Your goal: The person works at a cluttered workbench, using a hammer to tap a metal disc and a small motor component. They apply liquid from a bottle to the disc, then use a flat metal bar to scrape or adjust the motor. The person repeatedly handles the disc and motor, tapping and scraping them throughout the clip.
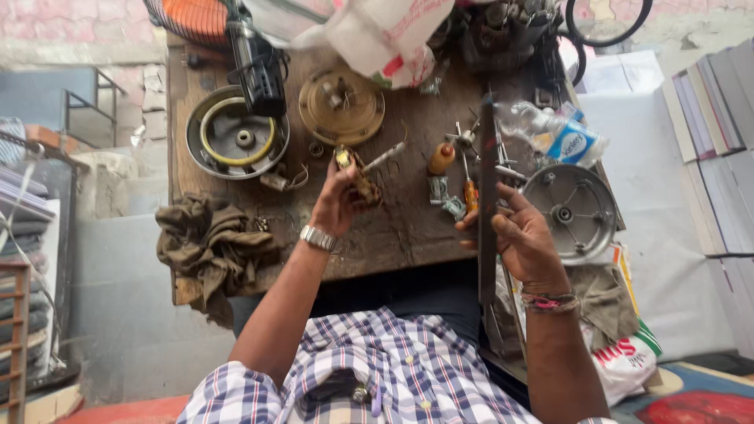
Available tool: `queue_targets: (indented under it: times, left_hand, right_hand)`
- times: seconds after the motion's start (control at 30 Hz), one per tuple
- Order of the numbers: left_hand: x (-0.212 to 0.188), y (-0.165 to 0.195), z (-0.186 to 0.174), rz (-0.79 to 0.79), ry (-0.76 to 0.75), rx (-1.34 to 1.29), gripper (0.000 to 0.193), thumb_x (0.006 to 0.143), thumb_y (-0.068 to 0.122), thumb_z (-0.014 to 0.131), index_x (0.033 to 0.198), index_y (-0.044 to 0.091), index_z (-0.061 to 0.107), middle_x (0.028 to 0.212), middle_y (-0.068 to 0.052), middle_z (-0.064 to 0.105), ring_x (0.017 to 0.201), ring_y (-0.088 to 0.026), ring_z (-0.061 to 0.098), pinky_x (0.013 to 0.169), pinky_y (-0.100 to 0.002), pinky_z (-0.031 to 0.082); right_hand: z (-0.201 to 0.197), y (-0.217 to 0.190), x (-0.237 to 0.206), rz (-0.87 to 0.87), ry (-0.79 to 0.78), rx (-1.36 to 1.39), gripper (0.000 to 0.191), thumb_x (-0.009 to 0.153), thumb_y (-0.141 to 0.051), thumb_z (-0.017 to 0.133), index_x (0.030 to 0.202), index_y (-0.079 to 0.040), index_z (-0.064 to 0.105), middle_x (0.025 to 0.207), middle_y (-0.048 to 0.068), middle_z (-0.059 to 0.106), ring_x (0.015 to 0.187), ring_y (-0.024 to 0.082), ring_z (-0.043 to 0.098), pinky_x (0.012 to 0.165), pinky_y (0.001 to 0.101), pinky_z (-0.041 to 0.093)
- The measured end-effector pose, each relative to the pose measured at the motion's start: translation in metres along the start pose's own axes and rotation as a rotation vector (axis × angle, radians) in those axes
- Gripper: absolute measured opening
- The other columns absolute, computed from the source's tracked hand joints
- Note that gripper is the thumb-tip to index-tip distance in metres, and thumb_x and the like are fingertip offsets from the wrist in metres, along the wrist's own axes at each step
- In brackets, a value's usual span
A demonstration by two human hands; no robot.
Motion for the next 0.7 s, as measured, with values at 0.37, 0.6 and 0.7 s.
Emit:
queue_targets:
  times: [0.37,0.6,0.7]
  left_hand:
    - [0.002,-0.011,0.042,0.087,0.009,0.13,0.117,0.067,0.047,0.085,0.161,0.019,0.023,0.119,-0.01,0.057,0.093,-0.021,0.065,0.069,-0.042,0.062]
    - [0.014,-0.01,0.041,0.123,0.017,0.234,0.131,0.062,0.048,0.086,0.164,0.016,0.012,0.142,-0.021,0.052,0.12,-0.03,0.061,0.084,-0.047,0.064]
    - [0.019,-0.012,0.041,0.092,0.036,0.219,0.134,0.059,0.048,0.087,0.164,0.016,0.01,0.141,-0.025,0.052,0.121,-0.033,0.059,0.087,-0.051,0.06]
  right_hand:
    - [0.067,0.042,-0.001,-0.249,0.12,-0.518,0.064,0.101,-0.009,0.055,0.159,-0.018,0.028,0.083,0.008,0.072,0.058,0.012,0.063,0.048,0.0279,0.054]
    - [0.078,0.038,-0.007,-0.621,0.087,-0.857,0.071,0.101,0.0,0.055,0.163,-0.02,0.028,0.111,0.02,0.073,0.083,0.023,0.074,0.066,0.0342,0.06]
    - [0.078,0.034,-0.009,-0.688,0.092,-0.783,0.07,0.102,0.003,0.055,0.162,-0.02,0.028,0.115,0.02,0.072,0.082,0.021,0.074,0.066,0.0334,0.061]
Point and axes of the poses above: each hand's wrist, its own x-axis towards the middle knuckle, its own z-axis out of the palm, y = z × x, the point moved 5 cm from there along x, towards the middle knuckle
